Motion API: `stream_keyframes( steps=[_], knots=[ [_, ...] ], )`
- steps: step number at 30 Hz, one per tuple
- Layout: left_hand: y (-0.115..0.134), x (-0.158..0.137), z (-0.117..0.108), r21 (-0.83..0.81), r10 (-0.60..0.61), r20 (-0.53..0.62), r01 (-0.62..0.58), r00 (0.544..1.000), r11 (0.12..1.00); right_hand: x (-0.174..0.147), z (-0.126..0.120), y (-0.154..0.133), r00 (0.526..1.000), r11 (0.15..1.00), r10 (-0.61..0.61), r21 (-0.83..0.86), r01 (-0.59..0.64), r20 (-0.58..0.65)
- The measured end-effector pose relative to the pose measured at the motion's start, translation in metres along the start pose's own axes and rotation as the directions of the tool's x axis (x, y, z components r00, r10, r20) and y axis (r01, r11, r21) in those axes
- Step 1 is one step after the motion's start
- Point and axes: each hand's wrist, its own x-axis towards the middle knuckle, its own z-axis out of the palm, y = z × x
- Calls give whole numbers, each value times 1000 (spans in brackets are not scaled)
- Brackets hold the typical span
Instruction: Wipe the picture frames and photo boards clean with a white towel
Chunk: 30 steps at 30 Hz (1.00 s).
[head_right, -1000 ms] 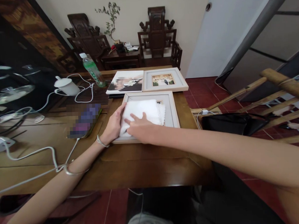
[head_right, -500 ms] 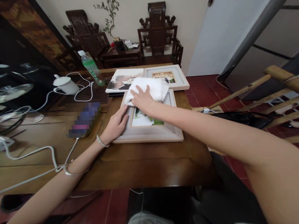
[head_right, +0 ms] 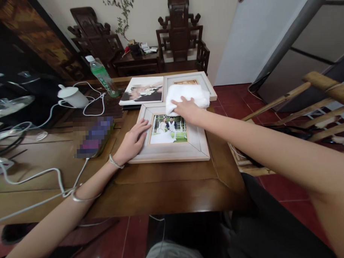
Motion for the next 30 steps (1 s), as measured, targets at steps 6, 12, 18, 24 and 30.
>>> stream_keyframes(
  steps=[6, 12, 18, 24, 30],
  knots=[
    [0, 0, -1, -8, -4, -6, 4, 1000, 1000, -62, 17, 12, 991, 987, -133, -90, 131, -26],
    [-2, 0, -2, 14, 8, -8, -7, 1000, 1000, -117, 7, -38, 983, 983, -182, -44, 181, -31],
    [-3, 0, -1, 39, 16, -9, -16, 1000, 999, -118, -3, -35, 985, 983, -173, 58, 172, 13],
    [-4, 0, 0, 59, 28, 1, -28, 1000, 998, -70, 0, 4, 994, 993, -81, 80, 86, -70],
    [-4, 0, -1, 53, 25, 5, -25, 1000, 998, -37, 13, 21, 994, 995, -102, -12, 102, -27]
  ],
)
